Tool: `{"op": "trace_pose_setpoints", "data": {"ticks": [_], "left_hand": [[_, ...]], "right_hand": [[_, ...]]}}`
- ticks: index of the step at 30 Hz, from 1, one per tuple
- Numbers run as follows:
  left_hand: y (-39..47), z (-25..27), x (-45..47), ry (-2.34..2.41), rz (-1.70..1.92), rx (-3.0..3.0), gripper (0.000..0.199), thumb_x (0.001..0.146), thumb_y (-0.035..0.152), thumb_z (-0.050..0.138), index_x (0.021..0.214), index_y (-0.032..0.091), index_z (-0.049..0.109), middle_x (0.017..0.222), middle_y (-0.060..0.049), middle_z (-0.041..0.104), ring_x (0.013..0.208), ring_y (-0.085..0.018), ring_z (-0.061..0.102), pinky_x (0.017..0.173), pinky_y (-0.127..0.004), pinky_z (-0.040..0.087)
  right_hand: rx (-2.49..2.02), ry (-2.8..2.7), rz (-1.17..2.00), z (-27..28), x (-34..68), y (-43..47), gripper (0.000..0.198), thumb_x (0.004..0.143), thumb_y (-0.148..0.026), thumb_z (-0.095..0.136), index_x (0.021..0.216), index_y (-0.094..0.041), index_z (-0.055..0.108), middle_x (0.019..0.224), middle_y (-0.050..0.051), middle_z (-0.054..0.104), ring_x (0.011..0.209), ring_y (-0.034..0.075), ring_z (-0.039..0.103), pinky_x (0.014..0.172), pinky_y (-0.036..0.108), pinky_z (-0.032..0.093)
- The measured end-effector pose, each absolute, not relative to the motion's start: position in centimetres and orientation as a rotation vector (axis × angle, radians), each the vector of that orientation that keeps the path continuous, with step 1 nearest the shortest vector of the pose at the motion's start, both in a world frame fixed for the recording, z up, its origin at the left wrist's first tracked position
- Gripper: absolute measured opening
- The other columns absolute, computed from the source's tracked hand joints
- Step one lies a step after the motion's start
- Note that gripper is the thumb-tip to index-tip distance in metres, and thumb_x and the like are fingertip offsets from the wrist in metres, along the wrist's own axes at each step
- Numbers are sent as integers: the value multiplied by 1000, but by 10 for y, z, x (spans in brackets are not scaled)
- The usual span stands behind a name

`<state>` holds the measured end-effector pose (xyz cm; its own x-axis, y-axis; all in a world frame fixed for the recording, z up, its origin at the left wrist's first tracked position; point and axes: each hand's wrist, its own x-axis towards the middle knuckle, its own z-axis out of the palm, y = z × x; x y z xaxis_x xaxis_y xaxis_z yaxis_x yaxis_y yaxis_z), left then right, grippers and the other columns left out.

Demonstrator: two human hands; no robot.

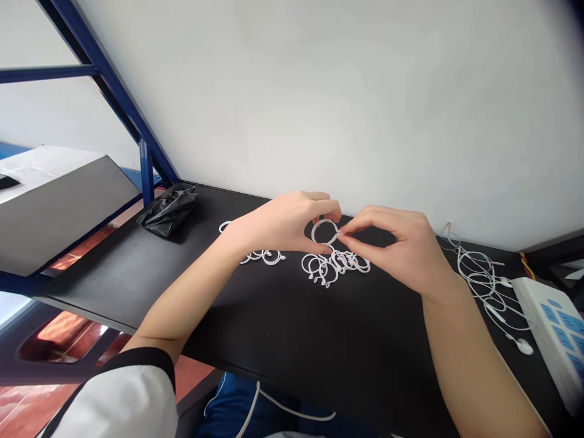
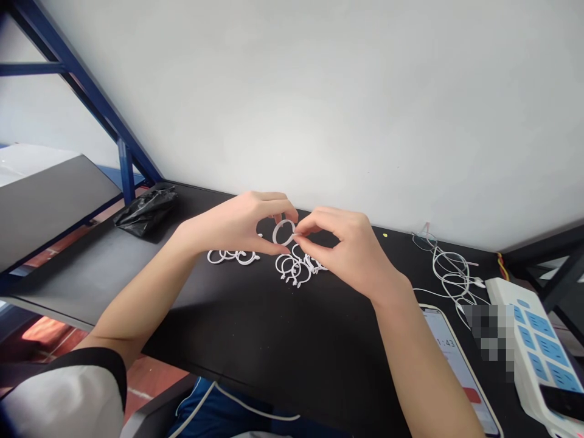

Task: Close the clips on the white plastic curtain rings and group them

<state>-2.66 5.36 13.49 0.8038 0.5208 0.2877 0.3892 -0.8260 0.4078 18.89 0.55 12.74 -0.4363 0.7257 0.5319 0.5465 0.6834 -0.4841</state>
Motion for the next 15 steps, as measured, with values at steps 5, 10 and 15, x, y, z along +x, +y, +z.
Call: {"op": "trace_pose_setpoints", "data": {"ticks": [5, 10, 15], "left_hand": [[54, 135, -27, 684, 587, 2682, 24, 81, 26, 71, 102, 17, 64, 92, -3, 62, 76, -12, 55, 62, -23, 38], [54, 136, -29, 624, 679, 2681, 23, 83, 24, 70, 104, 17, 65, 97, -4, 64, 79, -13, 57, 67, -24, 41], [54, 135, -30, 584, 745, 2679, 21, 83, 20, 69, 104, 18, 65, 99, -5, 65, 83, -14, 60, 69, -25, 43]], "right_hand": [[-979, -2148, 290, 129, 189, 4, 11, 83, -13, 69, 85, -24, 67, 83, -3, 72, 76, 14, 69, 73, 27, 57], [-994, -2163, 243, 131, 190, 2, 18, 78, -16, 75, 92, -25, 67, 90, -2, 73, 79, 16, 69, 77, 31, 59], [-979, -2169, 239, 132, 190, 1, 23, 77, -17, 77, 96, -25, 67, 93, -1, 73, 81, 17, 70, 77, 31, 60]]}}
